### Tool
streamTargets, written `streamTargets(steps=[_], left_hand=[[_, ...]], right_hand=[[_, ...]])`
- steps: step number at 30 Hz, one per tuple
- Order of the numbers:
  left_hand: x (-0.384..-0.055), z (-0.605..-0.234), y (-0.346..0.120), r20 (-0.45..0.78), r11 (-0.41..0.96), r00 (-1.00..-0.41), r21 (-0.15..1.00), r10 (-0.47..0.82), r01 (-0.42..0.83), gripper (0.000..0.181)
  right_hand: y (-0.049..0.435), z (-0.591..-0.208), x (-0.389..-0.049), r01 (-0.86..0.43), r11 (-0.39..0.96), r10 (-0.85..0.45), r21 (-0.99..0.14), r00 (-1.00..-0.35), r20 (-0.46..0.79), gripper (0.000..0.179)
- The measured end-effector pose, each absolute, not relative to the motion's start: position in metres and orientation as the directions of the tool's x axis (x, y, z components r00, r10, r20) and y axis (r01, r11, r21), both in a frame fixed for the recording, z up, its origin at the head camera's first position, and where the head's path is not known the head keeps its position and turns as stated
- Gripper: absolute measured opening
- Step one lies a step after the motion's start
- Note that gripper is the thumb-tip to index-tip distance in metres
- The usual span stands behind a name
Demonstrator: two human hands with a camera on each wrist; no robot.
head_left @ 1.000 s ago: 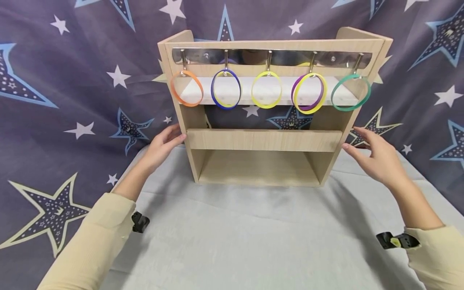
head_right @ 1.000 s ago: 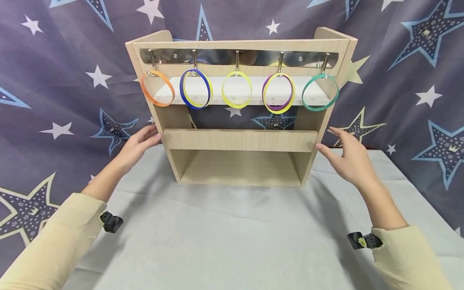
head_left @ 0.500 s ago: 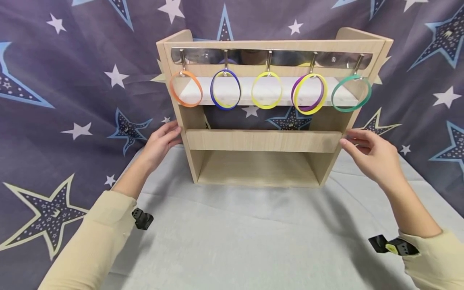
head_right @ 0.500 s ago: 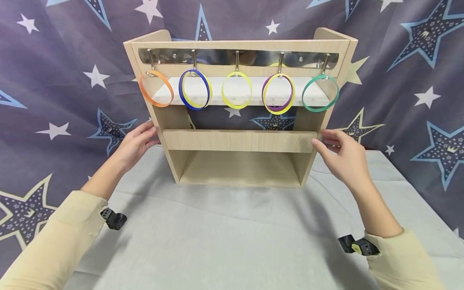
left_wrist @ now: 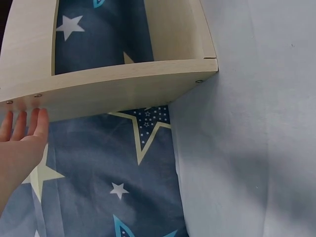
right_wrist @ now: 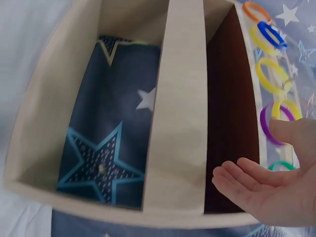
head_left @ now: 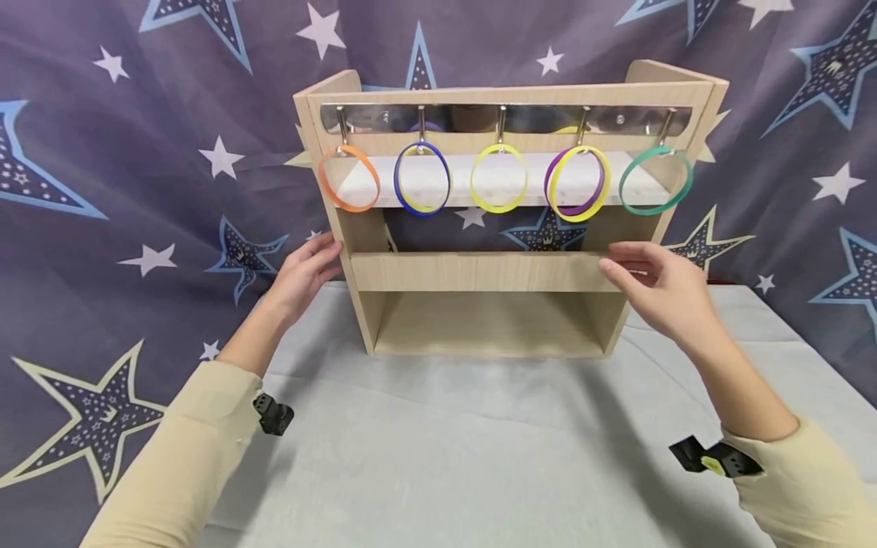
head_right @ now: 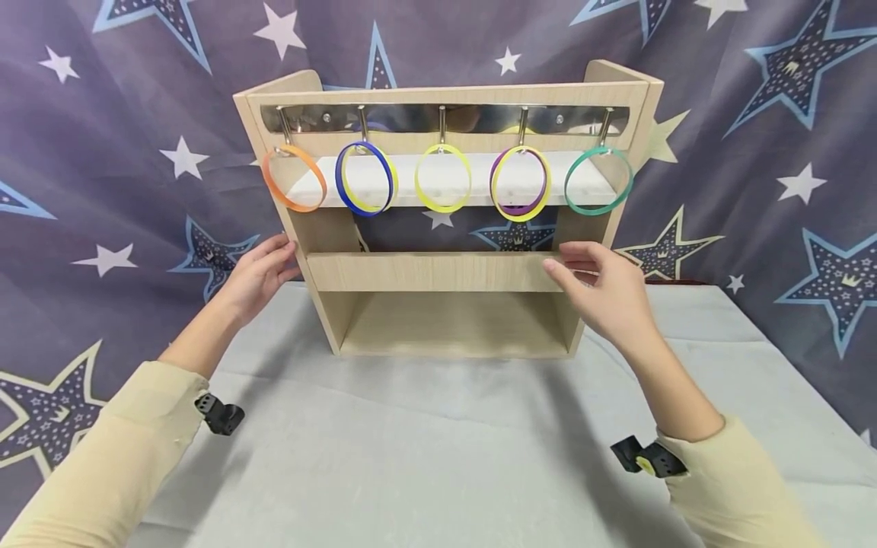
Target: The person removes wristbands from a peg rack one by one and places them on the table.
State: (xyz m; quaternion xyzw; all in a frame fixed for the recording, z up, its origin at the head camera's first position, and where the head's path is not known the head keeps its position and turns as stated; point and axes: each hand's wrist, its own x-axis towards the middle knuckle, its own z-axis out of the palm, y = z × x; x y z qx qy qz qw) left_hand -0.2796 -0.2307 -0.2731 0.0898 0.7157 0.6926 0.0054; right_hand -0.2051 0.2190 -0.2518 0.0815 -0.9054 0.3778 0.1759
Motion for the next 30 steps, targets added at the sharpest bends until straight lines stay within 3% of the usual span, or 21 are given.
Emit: streamTargets(steps=[12,21,27,30], left_hand=[[-0.283,-0.278,-0.23,0.133,0.024,-0.985,0.99,0.111,0.136,0.062],[-0.287,-0.279,-0.24,0.168,-0.131,-0.976,0.98,0.135,0.151,0.062],[-0.291,-0.275,-0.241,0.16,-0.211,-0.973,0.97,0.166,0.123,0.019],[-0.292,-0.274,-0.242,0.139,-0.236,-0.973,0.967,0.183,0.094,0.018]], right_hand=[[0.175,-0.237,-0.206,-0.347,0.622,-0.134,-0.702,-0.93,0.342,0.04],[0.133,-0.239,-0.21,-0.378,0.552,-0.265,-0.744,-0.925,0.273,0.035],[0.109,-0.232,-0.211,-0.413,0.487,-0.315,-0.769,-0.905,0.287,0.035],[0.099,-0.229,-0.211,-0.431,0.466,-0.332,-0.773,-0.895,0.299,0.035]])
